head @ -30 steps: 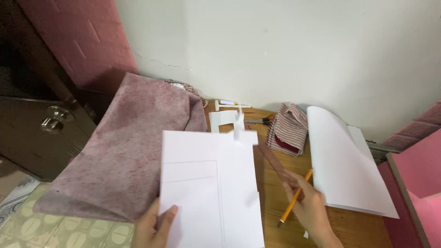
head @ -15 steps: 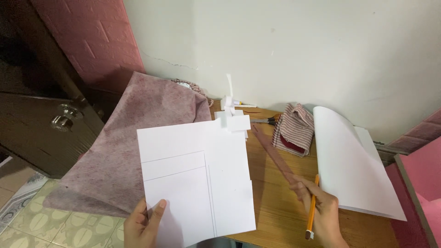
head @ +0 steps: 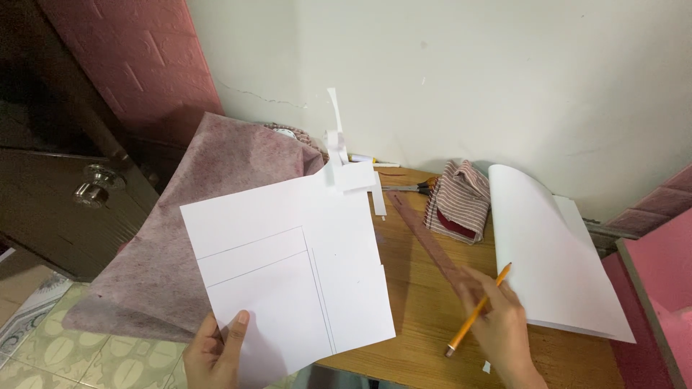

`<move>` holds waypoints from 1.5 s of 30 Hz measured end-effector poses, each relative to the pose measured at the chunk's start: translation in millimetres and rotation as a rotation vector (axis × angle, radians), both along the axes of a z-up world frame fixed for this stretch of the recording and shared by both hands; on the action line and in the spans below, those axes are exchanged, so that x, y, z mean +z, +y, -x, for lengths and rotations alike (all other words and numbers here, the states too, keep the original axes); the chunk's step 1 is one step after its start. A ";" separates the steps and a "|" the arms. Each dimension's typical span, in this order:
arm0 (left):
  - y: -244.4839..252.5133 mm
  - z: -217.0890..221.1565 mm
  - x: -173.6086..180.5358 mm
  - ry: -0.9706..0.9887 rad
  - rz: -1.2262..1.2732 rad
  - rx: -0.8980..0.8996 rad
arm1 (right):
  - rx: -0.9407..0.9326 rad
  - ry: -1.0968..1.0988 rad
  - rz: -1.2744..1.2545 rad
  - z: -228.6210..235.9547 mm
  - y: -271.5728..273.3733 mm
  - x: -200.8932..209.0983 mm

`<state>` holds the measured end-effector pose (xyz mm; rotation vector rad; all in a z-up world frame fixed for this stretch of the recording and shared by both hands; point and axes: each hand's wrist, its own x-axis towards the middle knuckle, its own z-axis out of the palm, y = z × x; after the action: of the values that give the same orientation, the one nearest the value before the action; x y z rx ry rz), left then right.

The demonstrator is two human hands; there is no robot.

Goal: Drawing lines on paper using a ruler and pencil to create a pattern for leather goods

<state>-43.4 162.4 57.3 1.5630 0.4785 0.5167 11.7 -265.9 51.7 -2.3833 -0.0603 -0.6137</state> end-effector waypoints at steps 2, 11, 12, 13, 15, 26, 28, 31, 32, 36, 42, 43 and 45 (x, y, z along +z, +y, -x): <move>0.5 0.1 -3.1 0.036 -0.086 0.018 | -0.007 -0.038 0.237 -5.7 -11.5 -20.6; 0.0 0.1 -7.7 0.067 -0.062 0.012 | -0.240 0.059 0.548 -19.4 -25.8 -65.8; 0.3 -0.3 -10.1 0.086 -0.078 0.023 | -0.256 0.077 0.558 -20.7 -26.9 -66.3; 1.8 -1.0 -11.9 0.104 -0.096 0.035 | -0.271 0.093 0.565 -22.9 -26.7 -66.9; -0.7 0.0 -8.3 0.115 -0.076 0.033 | -0.274 0.202 0.536 -27.8 -23.3 -58.8; -2.1 -1.0 -23.1 0.056 -0.014 -0.010 | -0.290 0.855 0.497 -59.3 3.6 0.6; -2.4 -1.0 -24.3 0.063 -0.046 0.007 | -0.284 0.868 0.509 -61.1 2.6 -2.4; 2.1 -2.4 -31.1 0.045 -0.012 -0.045 | -0.276 0.816 0.510 -64.7 -8.3 -19.8; 0.3 -1.5 -26.6 0.045 -0.011 -0.045 | -0.275 0.816 0.511 -62.2 -3.4 -10.5; -2.2 0.1 -18.9 0.081 -0.010 0.000 | -0.271 0.864 0.456 -57.8 6.7 7.1; -0.2 -1.2 -27.9 0.120 -0.082 0.018 | -0.288 0.831 0.477 -63.4 -2.6 -15.2; 0.9 -2.7 -33.3 0.072 -0.058 0.008 | -0.297 0.789 0.466 -65.7 -7.2 -24.7; 0.0 -0.4 -25.9 0.113 -0.054 0.018 | -0.290 0.815 0.413 -61.7 2.0 -8.0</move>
<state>-43.0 162.4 31.4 1.6474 0.5686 0.4603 73.4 -263.9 43.8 -2.8876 0.5668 0.3195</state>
